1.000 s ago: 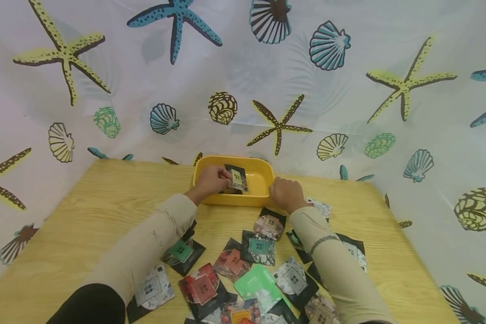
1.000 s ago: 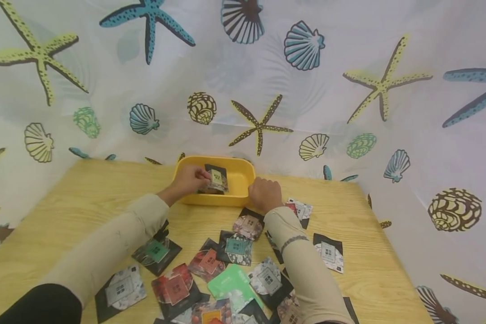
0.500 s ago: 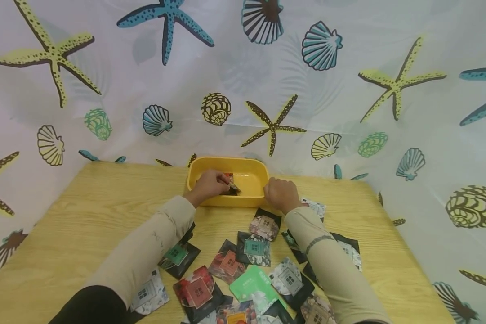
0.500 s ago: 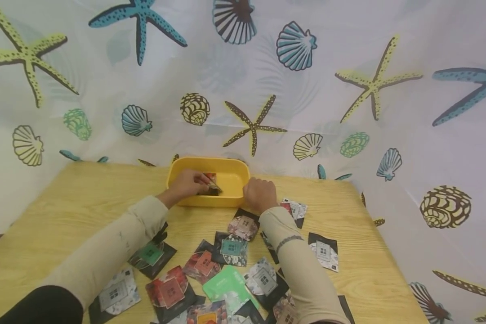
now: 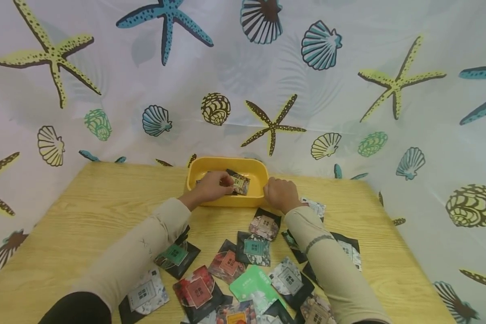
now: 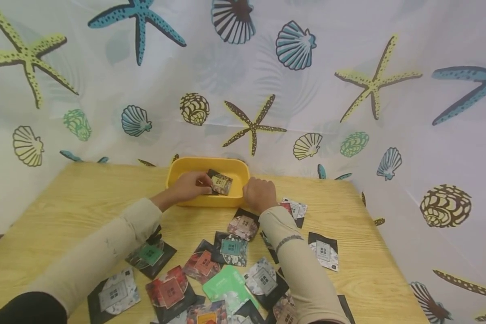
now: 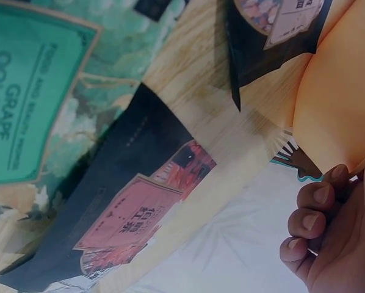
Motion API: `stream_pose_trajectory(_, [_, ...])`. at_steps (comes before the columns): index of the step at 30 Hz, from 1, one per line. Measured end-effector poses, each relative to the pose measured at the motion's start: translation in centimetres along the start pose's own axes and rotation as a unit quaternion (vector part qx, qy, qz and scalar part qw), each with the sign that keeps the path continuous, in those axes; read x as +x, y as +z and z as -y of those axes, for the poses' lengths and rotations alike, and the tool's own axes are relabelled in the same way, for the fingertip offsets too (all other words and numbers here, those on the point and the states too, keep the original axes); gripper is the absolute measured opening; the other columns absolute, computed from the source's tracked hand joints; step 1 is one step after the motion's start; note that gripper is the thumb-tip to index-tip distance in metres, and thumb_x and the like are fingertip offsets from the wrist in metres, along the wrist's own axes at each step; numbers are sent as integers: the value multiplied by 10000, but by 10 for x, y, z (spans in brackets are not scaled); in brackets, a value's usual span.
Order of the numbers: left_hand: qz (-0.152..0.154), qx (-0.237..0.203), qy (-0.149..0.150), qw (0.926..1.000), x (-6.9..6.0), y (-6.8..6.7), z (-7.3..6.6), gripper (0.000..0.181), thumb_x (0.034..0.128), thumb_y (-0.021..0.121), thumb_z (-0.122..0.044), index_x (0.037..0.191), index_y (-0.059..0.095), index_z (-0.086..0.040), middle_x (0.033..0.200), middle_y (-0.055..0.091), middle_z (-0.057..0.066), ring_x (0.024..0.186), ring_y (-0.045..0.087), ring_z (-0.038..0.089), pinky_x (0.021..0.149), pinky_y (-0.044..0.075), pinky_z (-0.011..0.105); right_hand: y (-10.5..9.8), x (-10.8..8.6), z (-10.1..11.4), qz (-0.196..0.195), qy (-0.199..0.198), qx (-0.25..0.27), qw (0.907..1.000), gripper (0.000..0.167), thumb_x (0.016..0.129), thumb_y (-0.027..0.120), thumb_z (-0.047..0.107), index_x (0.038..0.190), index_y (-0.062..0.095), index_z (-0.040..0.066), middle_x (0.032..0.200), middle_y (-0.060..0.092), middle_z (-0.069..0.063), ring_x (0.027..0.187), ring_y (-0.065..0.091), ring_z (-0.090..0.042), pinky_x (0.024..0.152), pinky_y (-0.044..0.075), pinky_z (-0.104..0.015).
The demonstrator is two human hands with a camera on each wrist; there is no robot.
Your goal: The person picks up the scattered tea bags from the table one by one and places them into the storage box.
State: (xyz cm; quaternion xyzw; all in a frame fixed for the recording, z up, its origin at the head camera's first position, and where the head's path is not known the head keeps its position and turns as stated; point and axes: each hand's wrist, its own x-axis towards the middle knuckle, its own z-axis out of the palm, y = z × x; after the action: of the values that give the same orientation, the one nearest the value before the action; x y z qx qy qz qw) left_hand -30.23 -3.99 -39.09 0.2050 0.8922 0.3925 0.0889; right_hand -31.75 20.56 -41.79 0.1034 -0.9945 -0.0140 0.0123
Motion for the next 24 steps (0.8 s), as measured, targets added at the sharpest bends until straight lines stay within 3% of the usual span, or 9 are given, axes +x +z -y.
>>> stream_pose_trajectory(6, [251,513,717,9958,-31,-14,-2,127,957,662,-179,1021,686,-71,1000,709,79,909,659,193,846,553,371,-2,-1,1,69,32,31,10000,350,1037,282,240,845,513,61,706,527,-98,614,523,-265,623,454,-413])
stream_pose_trajectory(9, [540,735,831,9924,-50,-22,6,108,950,668,-191,986,692,-91,955,708,53,846,644,141,782,547,326,-1,-2,1,60,27,16,10000,356,1034,276,238,848,518,56,717,556,-111,620,544,-274,631,472,-426])
stream_pose_trajectory(11, [853,873,722,9899,-63,-29,15,132,950,669,-193,1006,691,-76,942,700,45,794,632,117,725,541,292,-2,-1,1,43,15,-13,10000,359,1034,271,238,850,518,54,725,568,-116,628,554,-279,646,483,-435])
stream_pose_trajectory(14, [1312,1076,442,9845,-80,-40,32,156,947,672,-180,1030,675,-48,917,680,45,693,604,110,609,514,264,-3,-1,0,18,11,-14,10000,363,1031,262,234,840,512,52,711,560,-118,618,548,-281,636,475,-436])
stream_pose_trajectory(18, [1676,1250,-347,9773,-103,-49,49,126,944,681,-192,917,682,-70,793,670,48,580,596,144,478,467,257,-1,-2,0,7,12,6,10000,361,1031,264,224,823,503,50,676,530,-109,590,524,-276,602,443,-419])
stream_pose_trajectory(22, [1589,1351,-1131,9715,-123,-49,57,255,906,731,-283,732,647,-117,626,616,16,501,566,138,434,442,242,1,-1,0,-2,-28,-50,10000,364,1030,254,230,823,494,52,665,504,-92,584,509,-265,597,438,-411])
stream_pose_trajectory(24, [1449,1391,-1305,9709,-131,-46,59,394,860,775,-336,611,539,-142,531,472,-40,448,416,84,438,359,205,1,-1,0,-28,-49,-66,10000,366,1028,253,232,819,494,52,661,499,-88,581,507,-263,593,444,-411])
